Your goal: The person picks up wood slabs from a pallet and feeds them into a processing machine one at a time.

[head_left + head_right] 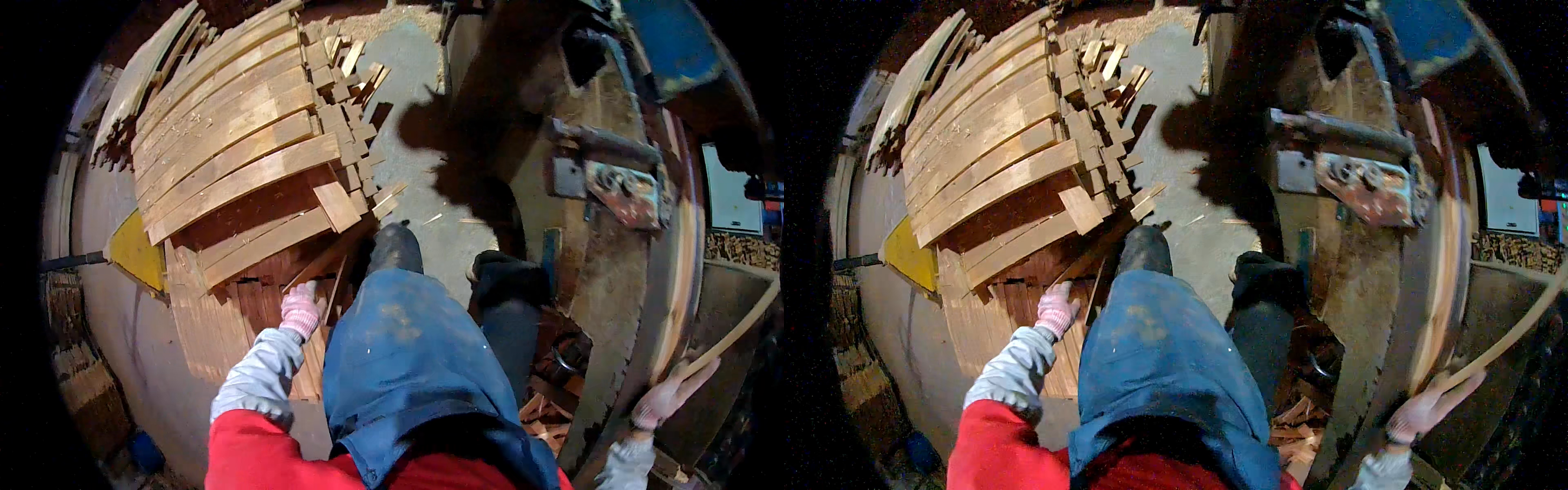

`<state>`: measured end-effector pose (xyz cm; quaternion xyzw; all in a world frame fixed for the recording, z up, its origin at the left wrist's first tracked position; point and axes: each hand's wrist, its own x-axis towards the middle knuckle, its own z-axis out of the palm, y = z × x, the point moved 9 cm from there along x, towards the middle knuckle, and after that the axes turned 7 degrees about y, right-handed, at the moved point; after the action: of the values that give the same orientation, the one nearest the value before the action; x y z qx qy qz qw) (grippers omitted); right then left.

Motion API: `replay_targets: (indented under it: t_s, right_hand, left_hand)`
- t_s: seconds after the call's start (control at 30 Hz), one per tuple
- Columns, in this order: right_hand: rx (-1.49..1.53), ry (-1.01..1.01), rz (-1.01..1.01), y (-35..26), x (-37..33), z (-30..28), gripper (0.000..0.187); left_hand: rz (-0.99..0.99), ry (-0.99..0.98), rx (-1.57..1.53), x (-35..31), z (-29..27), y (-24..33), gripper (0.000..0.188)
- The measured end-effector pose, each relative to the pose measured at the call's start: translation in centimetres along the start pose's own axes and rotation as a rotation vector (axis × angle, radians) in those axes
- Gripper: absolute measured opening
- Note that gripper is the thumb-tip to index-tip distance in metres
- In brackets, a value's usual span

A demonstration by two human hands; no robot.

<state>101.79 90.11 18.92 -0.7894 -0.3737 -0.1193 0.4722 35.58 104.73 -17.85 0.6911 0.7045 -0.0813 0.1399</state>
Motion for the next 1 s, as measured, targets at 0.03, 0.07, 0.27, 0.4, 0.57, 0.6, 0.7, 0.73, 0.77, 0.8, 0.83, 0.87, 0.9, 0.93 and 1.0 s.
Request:
replay_targets:
  t_s: [0.03,0.07,0.27,0.4,0.57,0.6,0.7,0.73,0.77,0.8,0.83,0.87,0.9,0.93,1.0]
  right_hand:
    - [0.002,0.041,-0.023,-1.3,2.0,2.9,0.063]
    - [0.003,0.085,-0.045,-1.9,3.3,5.1,0.064]
    - [0.556,-0.354,-0.15,2.2,10.7,12.3,0.067]
    - [-0.083,-0.073,-0.128,-2.9,5.3,12.9,0.066]
    - [-0.536,-0.301,0.04,1.1,-8.7,-3.1,0.055]
    - [-0.708,-0.385,0.089,2.3,-12.0,-7.4,0.053]
    - [-0.804,-0.411,0.271,2.7,-17.8,-13.3,0.07]
    - [-0.819,-0.413,0.236,1.3,-17.6,-12.2,0.066]
    - [-0.824,-0.419,0.185,0.5,-16.6,-10.7,0.063]
    - [-0.813,-0.416,0.131,0.9,-15.4,-9.8,0.057]
    - [-0.8,-0.412,0.075,1.8,-13.6,-9.1,0.051]
    - [-0.782,-0.41,0.011,2.4,-11.8,-7.8,0.047]
    - [-0.778,-0.395,-0.1,1.6,-9.8,-5.6,0.048]
    - [-0.771,-0.379,-0.215,0.6,-7.5,-3.3,0.048]
    - [-0.643,-0.383,-0.319,-0.1,-2.7,1.7,0.047]
  left_hand:
    - [-0.19,-0.348,0.081,1.6,2.5,-1.2,0.049]
    - [-0.248,-0.531,0.137,2.4,4.5,-1.6,0.049]
    - [-0.162,-0.77,0.132,7.9,12.2,2.9,0.049]
    - [-0.121,-0.776,0.095,9.0,16.1,7.3,0.05]
    - [-0.124,-0.821,0.136,9.6,19.8,7.5,0.051]
    - [-0.131,-0.828,0.146,9.7,19.8,7.0,0.051]
    - [-0.127,-0.853,0.182,10.2,19.3,6.4,0.052]
    - [-0.121,-0.861,0.193,10.4,19.0,6.2,0.052]
    - [-0.135,-0.866,0.191,9.9,18.7,5.8,0.053]
    - [-0.144,-0.875,0.19,9.6,18.4,5.4,0.053]
    - [-0.153,-0.885,0.191,9.3,18.1,5.0,0.053]
    - [-0.174,-0.896,0.188,8.8,17.5,4.4,0.054]
    - [-0.191,-0.907,0.181,8.4,16.9,3.8,0.054]
    - [-0.212,-0.931,0.17,7.8,16.2,3.1,0.055]
    - [-0.298,-0.993,0.126,5.1,13.8,0.4,0.056]
